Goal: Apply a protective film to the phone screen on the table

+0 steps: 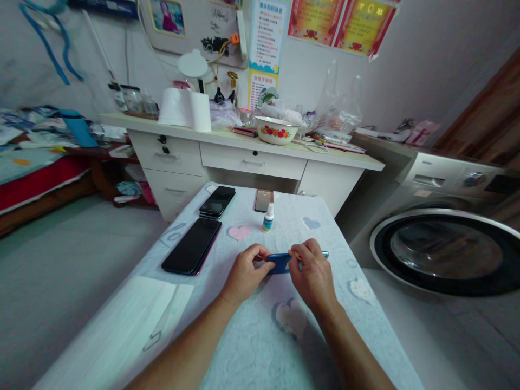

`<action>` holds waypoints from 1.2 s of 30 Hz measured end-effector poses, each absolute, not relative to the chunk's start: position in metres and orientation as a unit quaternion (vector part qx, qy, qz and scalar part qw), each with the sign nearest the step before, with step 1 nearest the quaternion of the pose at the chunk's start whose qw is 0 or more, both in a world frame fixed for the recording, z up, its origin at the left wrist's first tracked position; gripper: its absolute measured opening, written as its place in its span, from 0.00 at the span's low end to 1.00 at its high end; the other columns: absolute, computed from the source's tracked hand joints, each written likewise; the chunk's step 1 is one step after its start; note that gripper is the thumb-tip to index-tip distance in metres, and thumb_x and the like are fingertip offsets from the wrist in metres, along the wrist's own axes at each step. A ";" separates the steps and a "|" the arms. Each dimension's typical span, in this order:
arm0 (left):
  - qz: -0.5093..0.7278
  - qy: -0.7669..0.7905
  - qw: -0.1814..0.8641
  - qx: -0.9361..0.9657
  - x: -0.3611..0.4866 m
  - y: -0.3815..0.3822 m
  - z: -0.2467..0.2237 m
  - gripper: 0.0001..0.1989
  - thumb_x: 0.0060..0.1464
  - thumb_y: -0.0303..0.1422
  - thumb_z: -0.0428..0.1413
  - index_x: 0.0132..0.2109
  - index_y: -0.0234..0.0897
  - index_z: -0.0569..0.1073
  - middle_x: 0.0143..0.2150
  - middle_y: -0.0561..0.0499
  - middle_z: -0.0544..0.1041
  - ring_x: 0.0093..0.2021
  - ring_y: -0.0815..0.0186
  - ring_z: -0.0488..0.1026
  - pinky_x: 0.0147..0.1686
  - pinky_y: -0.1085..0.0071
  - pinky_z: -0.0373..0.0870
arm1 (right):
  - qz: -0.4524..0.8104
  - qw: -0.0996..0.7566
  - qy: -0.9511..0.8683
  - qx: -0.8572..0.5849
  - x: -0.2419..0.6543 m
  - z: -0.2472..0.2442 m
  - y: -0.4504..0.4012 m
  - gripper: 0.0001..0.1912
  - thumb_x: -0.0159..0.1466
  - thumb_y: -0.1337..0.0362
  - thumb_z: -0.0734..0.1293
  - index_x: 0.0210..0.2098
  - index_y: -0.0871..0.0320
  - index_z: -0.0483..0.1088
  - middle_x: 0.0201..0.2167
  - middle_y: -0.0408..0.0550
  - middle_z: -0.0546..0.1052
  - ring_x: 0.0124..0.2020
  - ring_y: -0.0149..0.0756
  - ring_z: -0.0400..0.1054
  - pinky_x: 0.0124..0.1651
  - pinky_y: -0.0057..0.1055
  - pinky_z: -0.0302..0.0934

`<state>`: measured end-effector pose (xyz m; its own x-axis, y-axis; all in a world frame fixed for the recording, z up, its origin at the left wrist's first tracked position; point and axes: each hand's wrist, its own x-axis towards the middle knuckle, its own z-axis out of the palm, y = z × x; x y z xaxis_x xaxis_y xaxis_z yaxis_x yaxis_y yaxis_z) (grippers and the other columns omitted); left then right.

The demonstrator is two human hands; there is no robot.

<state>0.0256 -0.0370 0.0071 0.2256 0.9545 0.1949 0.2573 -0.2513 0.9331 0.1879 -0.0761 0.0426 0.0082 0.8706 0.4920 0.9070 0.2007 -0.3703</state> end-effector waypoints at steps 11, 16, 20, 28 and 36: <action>0.426 0.445 0.408 0.674 0.027 -0.039 0.005 0.04 0.48 0.30 0.57 0.34 0.36 0.71 0.34 0.53 0.75 0.38 0.66 0.72 0.42 0.71 0.69 | -0.031 0.339 -0.709 -0.618 0.189 0.042 -0.076 0.09 0.62 0.71 0.60 0.33 0.58 0.71 0.32 0.46 0.66 0.31 0.31 0.64 0.34 0.27 0.57; 0.421 0.439 0.418 0.674 0.028 -0.038 0.004 0.04 0.48 0.30 0.57 0.34 0.36 0.71 0.34 0.52 0.76 0.38 0.67 0.72 0.43 0.70 0.69 | 0.000 0.336 -0.749 -0.571 0.175 0.039 -0.077 0.11 0.65 0.70 0.58 0.37 0.58 0.71 0.34 0.47 0.66 0.32 0.31 0.64 0.36 0.26 0.59; 0.425 0.434 0.423 0.673 0.028 -0.037 0.004 0.04 0.49 0.31 0.58 0.33 0.36 0.71 0.33 0.52 0.76 0.37 0.67 0.72 0.42 0.70 0.69 | -0.001 0.327 -0.762 -0.559 0.168 0.037 -0.078 0.12 0.67 0.69 0.57 0.37 0.56 0.71 0.34 0.47 0.67 0.30 0.31 0.63 0.34 0.25 0.59; 0.423 0.421 0.433 0.676 0.027 -0.038 0.004 0.03 0.49 0.30 0.57 0.33 0.36 0.71 0.33 0.52 0.76 0.36 0.66 0.72 0.41 0.70 0.68 | 0.008 0.309 -0.775 -0.551 0.164 0.039 -0.081 0.12 0.66 0.70 0.57 0.41 0.57 0.72 0.36 0.48 0.67 0.31 0.31 0.64 0.34 0.25 0.59; 0.415 0.443 0.430 0.668 0.028 -0.040 0.010 0.04 0.47 0.30 0.57 0.33 0.35 0.71 0.32 0.53 0.75 0.34 0.67 0.71 0.39 0.72 0.68 | -0.017 0.328 -0.726 -0.605 0.195 0.047 -0.079 0.11 0.62 0.70 0.59 0.34 0.57 0.73 0.34 0.46 0.67 0.30 0.30 0.64 0.34 0.26 0.58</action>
